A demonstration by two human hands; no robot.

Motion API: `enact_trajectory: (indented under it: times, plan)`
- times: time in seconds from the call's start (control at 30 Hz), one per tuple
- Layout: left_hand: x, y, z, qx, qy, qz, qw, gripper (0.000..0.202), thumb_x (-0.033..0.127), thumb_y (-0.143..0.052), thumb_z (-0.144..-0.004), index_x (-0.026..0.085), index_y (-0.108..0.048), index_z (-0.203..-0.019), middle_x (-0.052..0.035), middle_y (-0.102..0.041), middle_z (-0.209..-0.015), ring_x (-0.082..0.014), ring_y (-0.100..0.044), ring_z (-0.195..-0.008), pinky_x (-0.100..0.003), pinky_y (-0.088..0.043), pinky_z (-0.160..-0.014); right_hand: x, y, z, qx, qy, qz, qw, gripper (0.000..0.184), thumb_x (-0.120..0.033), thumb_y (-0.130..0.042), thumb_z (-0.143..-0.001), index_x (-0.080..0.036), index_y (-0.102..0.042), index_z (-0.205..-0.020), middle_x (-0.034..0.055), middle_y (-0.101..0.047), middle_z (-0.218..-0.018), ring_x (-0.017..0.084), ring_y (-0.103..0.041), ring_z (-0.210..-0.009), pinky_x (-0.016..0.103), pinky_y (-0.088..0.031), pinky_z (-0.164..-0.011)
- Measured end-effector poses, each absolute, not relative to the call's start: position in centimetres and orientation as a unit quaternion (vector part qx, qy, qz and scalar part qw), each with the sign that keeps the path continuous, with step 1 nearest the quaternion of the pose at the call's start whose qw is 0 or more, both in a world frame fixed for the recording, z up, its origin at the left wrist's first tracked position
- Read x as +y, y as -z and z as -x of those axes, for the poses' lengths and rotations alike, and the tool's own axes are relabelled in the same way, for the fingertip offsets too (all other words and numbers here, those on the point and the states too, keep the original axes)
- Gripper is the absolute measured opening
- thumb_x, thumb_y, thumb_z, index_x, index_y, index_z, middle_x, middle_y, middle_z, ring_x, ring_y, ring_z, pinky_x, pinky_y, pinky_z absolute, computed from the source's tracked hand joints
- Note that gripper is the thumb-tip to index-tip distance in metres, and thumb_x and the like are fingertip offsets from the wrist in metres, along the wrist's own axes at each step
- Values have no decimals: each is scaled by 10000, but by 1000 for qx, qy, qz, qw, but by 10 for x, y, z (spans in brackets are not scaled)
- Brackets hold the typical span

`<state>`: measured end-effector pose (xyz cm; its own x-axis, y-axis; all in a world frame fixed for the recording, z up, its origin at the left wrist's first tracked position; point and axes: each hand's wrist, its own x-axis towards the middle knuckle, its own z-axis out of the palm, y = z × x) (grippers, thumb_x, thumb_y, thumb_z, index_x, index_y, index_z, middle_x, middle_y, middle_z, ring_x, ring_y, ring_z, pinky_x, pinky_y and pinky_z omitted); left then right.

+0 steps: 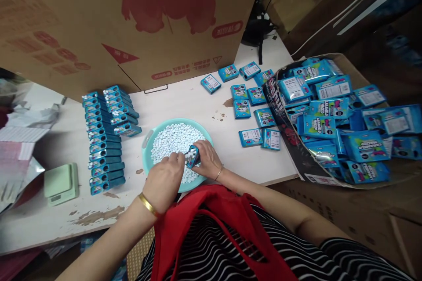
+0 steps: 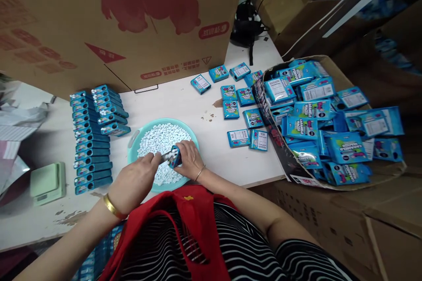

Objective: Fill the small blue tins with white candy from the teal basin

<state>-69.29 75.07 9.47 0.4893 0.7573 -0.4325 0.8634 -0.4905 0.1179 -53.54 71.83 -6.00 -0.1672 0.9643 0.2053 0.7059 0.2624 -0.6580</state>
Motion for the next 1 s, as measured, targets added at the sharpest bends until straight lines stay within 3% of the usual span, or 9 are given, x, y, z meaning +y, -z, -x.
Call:
enact_trajectory:
  times: [0.07,0.2,0.33,0.63,0.8,1.0]
  plan:
    - [755,-94,703,485,157,-845,164,270,106,-339,-872,199,-555,-1003,-89,-578,-906,-235,-598,-809,-337,-469,-665,719,60,531,-728,-208,574,312,748,-325,-698,-660,-178,-345,-1302,165,-490,-1262,333,-448,-1215,546,-350,-1061]
    - [766,-48,749,526,146,-814,201,187,198,-424,-877,201,-540,-1023,-77,-581,-978,-216,-602,-835,-322,-469,-716,719,57,515,-693,-213,596,346,793,-443,-749,-653,-186,-351,-1289,158,-512,-1206,320,-499,-1144,505,-429,-990]
    - [754,28,773,540,216,-758,293,175,56,-449,-795,154,-570,-875,-108,-598,-917,-217,-618,-809,-333,-474,-741,716,51,496,-660,-232,610,372,873,-493,-791,-614,-203,-314,-1285,143,-497,-1179,303,-519,-1100,490,-464,-951]
    - [737,123,701,549,70,-755,353,187,125,-422,-864,132,-522,-1021,-142,-585,-1076,-227,-586,-1019,-342,-465,-892,698,44,484,-619,-257,639,377,861,-483,-801,-604,-203,-308,-1253,124,-475,-1164,288,-519,-1089,465,-463,-947]
    - [745,127,697,539,-6,-756,372,247,111,-451,-828,142,-502,-1068,-121,-602,-1052,-218,-590,-980,-359,-477,-891,695,46,490,-637,-242,625,380,845,-464,-797,-615,-198,-310,-1252,121,-482,-1156,278,-531,-1082,455,-485,-928]
    - [750,62,736,495,-91,-778,376,241,271,-454,-892,162,-497,-1102,-81,-619,-990,-179,-593,-853,-335,-486,-812,699,52,498,-664,-235,595,388,824,-383,-782,-619,-190,-317,-1271,134,-481,-1176,300,-504,-1127,493,-456,-979]
